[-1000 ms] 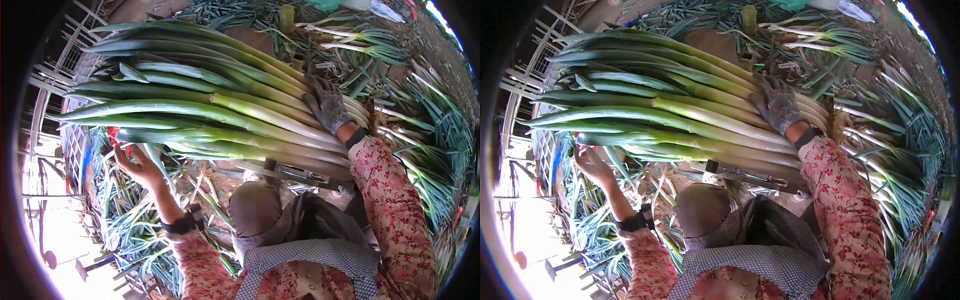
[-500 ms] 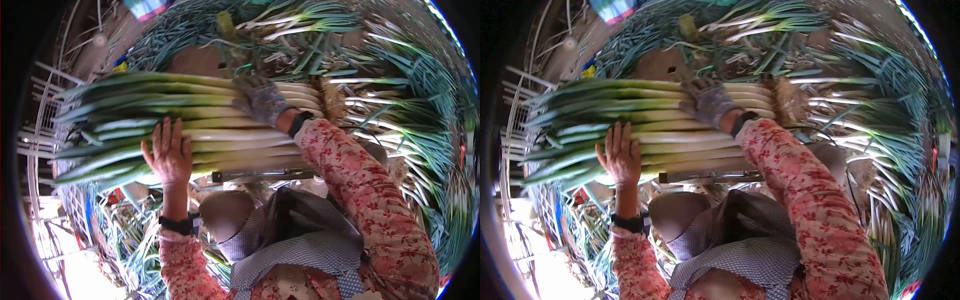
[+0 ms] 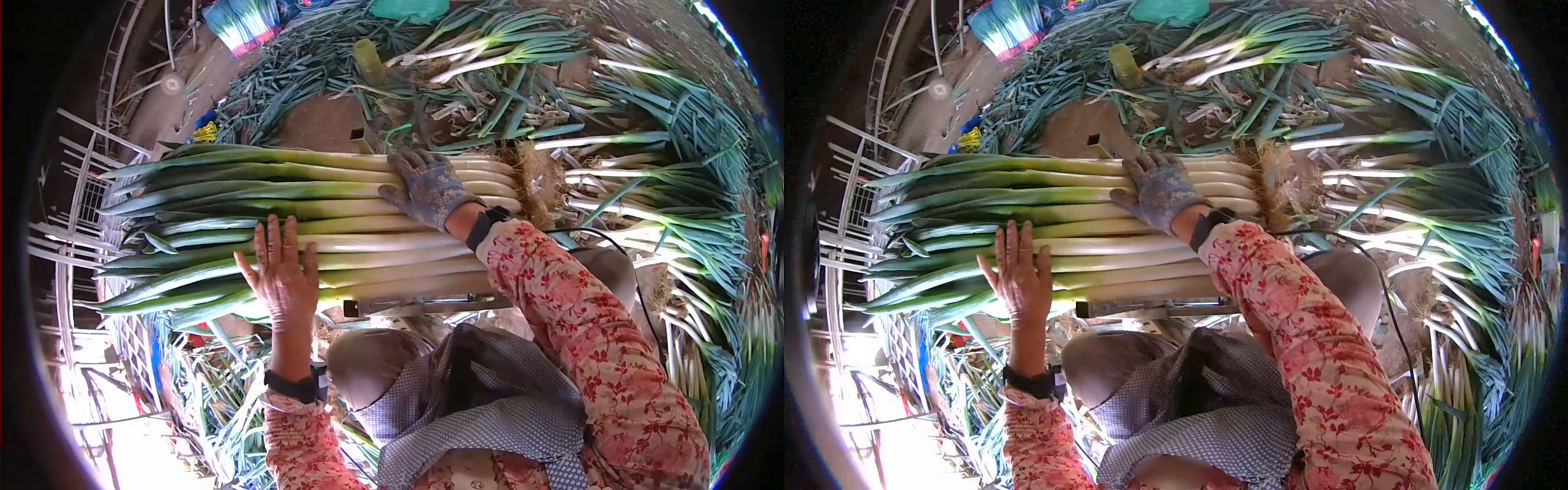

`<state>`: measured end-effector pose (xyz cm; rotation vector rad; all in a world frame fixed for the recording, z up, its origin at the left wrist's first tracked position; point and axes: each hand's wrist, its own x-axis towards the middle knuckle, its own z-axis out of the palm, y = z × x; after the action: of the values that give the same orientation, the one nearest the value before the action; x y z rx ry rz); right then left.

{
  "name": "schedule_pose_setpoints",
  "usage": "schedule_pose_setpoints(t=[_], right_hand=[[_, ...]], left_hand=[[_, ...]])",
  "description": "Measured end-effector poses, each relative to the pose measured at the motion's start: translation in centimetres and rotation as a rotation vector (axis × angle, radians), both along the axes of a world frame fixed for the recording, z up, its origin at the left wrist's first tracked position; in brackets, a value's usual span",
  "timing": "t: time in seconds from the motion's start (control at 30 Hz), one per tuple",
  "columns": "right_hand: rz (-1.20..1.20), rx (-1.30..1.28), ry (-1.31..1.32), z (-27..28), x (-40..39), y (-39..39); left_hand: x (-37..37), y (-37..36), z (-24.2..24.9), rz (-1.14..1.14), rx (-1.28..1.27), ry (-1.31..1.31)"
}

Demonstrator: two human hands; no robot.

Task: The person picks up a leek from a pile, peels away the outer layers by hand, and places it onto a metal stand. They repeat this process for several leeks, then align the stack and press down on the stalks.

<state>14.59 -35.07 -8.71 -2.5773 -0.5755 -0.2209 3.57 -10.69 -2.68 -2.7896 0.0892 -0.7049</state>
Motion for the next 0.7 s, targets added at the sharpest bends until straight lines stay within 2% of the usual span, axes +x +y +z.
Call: schedule_pose_setpoints(t=[0.07, 0.2, 0.3, 0.43, 0.53, 0.57, 0.6, 0.63, 0.67, 0.7], right_hand=[[0.002, 0.007, -0.011, -0.2, 0.1, 0.1], [0.001, 0.024, 0.06, 0.1, -0.1, -0.1], [-0.004, 0.005, 0.063, 0.3, -0.1, -0.1], [-0.017, 0.052, -0.072, -0.6, -0.1, -0.2], [0.178, -0.058, -0.09, -0.6, 0.9, -2.1], [0.293, -0.274, -0.161, -0.4, 1.5, -3.7], [0.231, -0.329, -0.046, -1.4, 2.7, -4.9], [0.015, -0.095, 0.498, 6.1, 0.6, -6.6], [0.206, -0.45, -0.035, 0.0, 2.7, -9.2], [0.02, -0.188, 0.104, 0.3, 2.2, -10.4]], left_hand=[[0.3, -1.5, 1.1, -0.02, -0.061, 0.02], [4.6, -5.0, 3.6, -0.129, 0.013, 0.148], [9.9, -5.7, 1.9, -0.189, 0.106, 0.114], [12.6, -5.9, -0.7, -0.03, 0.089, 0.311], [12.6, -5.8, -0.3, -0.025, 0.044, 0.355], [12.5, -5.9, -0.3, -0.03, 0.042, 0.344], [12.6, -6.0, -0.3, -0.03, 0.04, 0.331], [12.5, -5.9, -0.4, -0.028, 0.04, 0.325], [12.4, -5.8, -0.5, -0.029, 0.051, 0.328], [12.4, -5.9, -0.4, -0.028, 0.061, 0.329]])
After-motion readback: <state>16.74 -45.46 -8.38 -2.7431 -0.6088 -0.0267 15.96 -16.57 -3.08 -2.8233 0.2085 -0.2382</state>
